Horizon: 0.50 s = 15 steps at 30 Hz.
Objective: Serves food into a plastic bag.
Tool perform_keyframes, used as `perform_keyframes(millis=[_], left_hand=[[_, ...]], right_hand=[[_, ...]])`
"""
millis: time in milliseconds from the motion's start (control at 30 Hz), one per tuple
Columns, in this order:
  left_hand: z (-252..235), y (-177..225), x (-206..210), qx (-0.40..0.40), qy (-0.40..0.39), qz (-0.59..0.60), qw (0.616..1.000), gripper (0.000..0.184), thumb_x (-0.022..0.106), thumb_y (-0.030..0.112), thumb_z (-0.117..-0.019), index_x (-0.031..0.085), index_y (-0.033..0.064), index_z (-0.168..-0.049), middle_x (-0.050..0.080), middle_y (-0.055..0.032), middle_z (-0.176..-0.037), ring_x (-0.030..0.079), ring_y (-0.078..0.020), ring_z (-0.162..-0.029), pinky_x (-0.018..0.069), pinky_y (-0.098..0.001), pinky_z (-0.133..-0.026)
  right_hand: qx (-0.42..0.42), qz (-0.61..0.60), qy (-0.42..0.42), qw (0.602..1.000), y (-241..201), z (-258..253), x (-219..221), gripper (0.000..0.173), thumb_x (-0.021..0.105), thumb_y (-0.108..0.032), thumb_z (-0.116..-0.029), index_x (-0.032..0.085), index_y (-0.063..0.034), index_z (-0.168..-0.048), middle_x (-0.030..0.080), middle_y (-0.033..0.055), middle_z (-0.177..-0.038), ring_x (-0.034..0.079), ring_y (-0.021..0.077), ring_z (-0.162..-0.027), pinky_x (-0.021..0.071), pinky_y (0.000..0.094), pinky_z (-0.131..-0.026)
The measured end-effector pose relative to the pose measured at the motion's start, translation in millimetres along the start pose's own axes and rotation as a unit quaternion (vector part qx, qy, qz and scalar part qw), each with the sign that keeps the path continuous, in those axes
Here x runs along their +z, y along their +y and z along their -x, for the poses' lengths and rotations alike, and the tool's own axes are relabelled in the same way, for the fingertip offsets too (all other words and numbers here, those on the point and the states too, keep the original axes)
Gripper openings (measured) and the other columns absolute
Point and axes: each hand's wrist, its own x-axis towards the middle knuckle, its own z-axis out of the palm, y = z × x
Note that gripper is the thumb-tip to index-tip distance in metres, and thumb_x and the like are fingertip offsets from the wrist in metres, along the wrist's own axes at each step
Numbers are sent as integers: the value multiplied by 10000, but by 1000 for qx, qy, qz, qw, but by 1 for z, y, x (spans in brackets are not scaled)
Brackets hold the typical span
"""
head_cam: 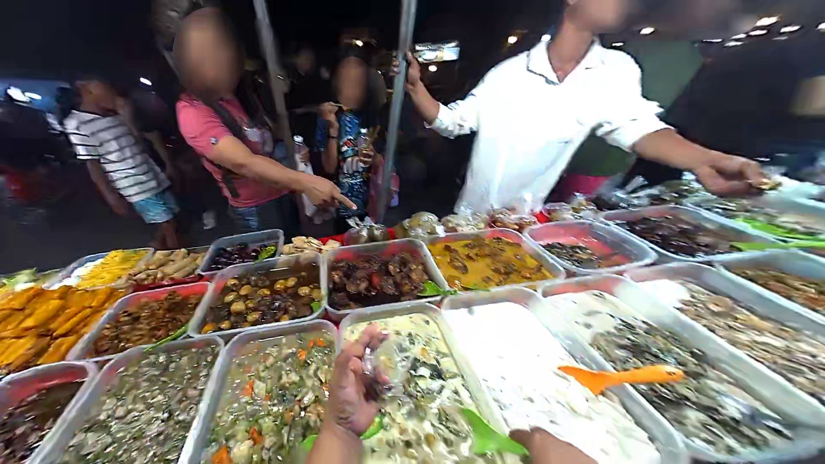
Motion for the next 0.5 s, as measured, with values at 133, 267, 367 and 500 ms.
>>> perform_keyframes(millis=[133,267,367,500], left_hand=[[-2,1,-3,4,4,-36,999,667,320,538,-1035,463,33,-1447,664,-120,-1299,674,-146,-668,560,-270,-537],[-3,3,-10,-2,22,-36,999,665,200,512,-1052,414,43,-1472,652,-120,-1323,655,-132,-630,552,-261,-535],[-5,5,-13,-6,30,-15,999,668,203,531,-1050,376,66,-1498,634,-135,-1348,666,-150,-647,562,-270,-549],[-10,8,-17,0,29,2,1000,698,388,561,-1018,334,88,-1528,658,-160,-1312,673,-167,-626,569,-279,-541]], right_hand=[[53,-17,-15,998,-22,-7,0,316,626,-151,-925,717,-86,-1221,670,260,-1235,659,489,-1087,519,701,-844],[49,-95,-13,994,-52,-34,28,408,589,-153,-966,653,-158,-1369,643,186,-1341,649,419,-1169,518,651,-933],[67,-256,-26,964,-48,-55,52,376,619,-182,-973,676,-160,-1343,687,145,-1297,646,343,-1205,487,598,-1016],[78,-458,-1,886,-36,-60,82,330,692,-74,-921,702,-65,-1251,712,144,-1189,682,253,-1060,539,477,-922]])
